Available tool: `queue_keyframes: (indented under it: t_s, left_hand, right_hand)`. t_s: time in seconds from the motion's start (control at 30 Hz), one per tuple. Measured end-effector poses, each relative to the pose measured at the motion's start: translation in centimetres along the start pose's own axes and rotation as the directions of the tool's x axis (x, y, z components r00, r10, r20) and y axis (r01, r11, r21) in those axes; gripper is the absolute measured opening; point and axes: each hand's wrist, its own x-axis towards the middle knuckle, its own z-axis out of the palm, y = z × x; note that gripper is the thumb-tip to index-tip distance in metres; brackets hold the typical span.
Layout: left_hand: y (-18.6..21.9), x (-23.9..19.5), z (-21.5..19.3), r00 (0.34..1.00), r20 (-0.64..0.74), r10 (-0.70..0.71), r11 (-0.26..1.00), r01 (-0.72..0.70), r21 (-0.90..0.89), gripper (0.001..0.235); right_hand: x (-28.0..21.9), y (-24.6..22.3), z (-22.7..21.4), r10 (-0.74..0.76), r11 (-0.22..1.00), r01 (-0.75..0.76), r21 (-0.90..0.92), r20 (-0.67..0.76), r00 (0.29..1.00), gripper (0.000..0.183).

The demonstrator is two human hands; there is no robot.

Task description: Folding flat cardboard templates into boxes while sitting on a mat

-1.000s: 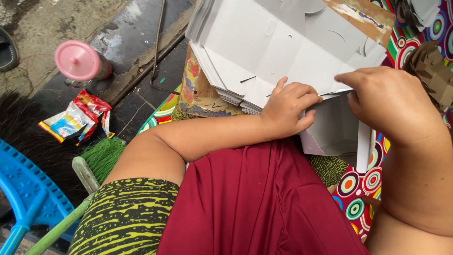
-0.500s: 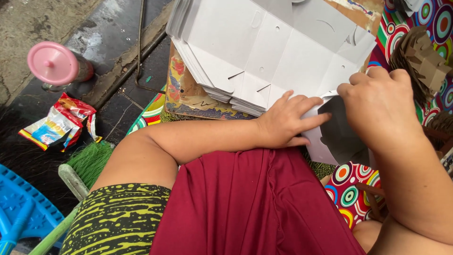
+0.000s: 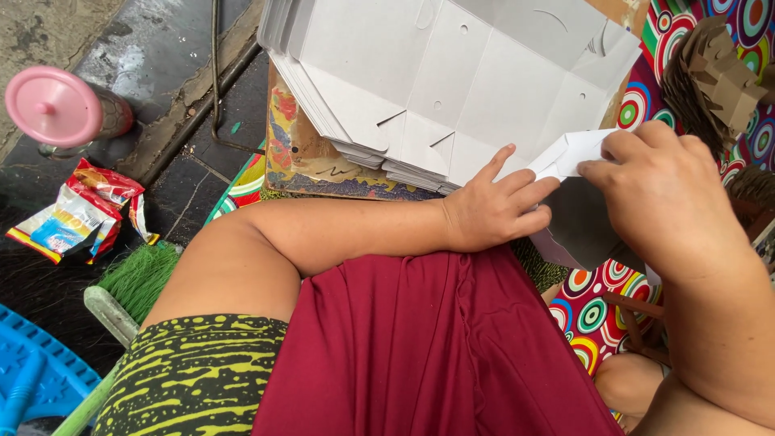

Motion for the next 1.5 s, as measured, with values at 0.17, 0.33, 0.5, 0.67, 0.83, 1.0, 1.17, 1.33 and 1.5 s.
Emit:
queue_keyframes:
  t_s: [0.17,0.33,0.5,0.67,0.83,1.0,1.17,1.33,1.5]
  left_hand:
    - [0.0,-1.0,1.0,0.996,0.077,-0.049,0.998,0.050,-0.023,0.016]
    - [-0.2,-0.8,0.5,0.993,0.095,-0.062,0.998,0.062,0.013,0.020]
    - [0.0,-0.6,0.6,0.995,0.078,-0.059,0.998,0.057,0.031,0.016]
    - [0.0,-0.3,0.2,0.996,0.082,-0.045,0.999,0.043,0.025,0.014]
    - [0.0,-0.4,0.4,0.995,0.088,-0.038,0.999,0.036,0.028,0.011]
    - [-0.3,-1.8,0.4,0.926,0.269,-0.264,0.837,0.358,-0.414,0.047]
    - [-2.3,0.2,1.3,0.382,0.634,-0.673,-0.014,0.850,-0.527,0.060]
    - [-4.2,1.1,1.9,0.367,0.808,-0.461,-0.063,0.894,-0.443,0.073]
    - [-4.6,2.1,0.6,0.378,0.798,-0.470,0.034,0.911,-0.412,0.060]
  right_hand:
    - [1.8,-1.1,0.1,-0.022,0.990,0.021,0.137,0.006,1.000,0.006]
    - [1.8,-0.3,0.3,-0.053,0.984,0.048,0.170,0.025,0.998,0.007]
    - [1.4,-0.1,0.7,-0.055,0.982,0.040,0.187,0.077,0.995,0.006]
    - [0.9,0.6,1.2,-0.045,0.978,0.033,0.205,0.054,0.998,0.013]
    - [1.8,-1.0,1.3,-0.054,0.984,0.043,0.174,0.058,0.997,0.006]
    - [1.3,-0.9,-0.2,-0.046,0.987,0.038,0.154,0.044,0.998,0.008]
    - [-1.9,0.3,-0.6,-0.046,0.961,0.095,0.261,-0.188,0.981,0.039]
    - [-4.4,-0.1,-2.3,0.035,0.781,0.275,0.561,-0.479,0.877,0.023]
    - [-5.3,-1.6,-2.5,0.089,0.722,0.306,0.620,-0.522,0.848,0.023]
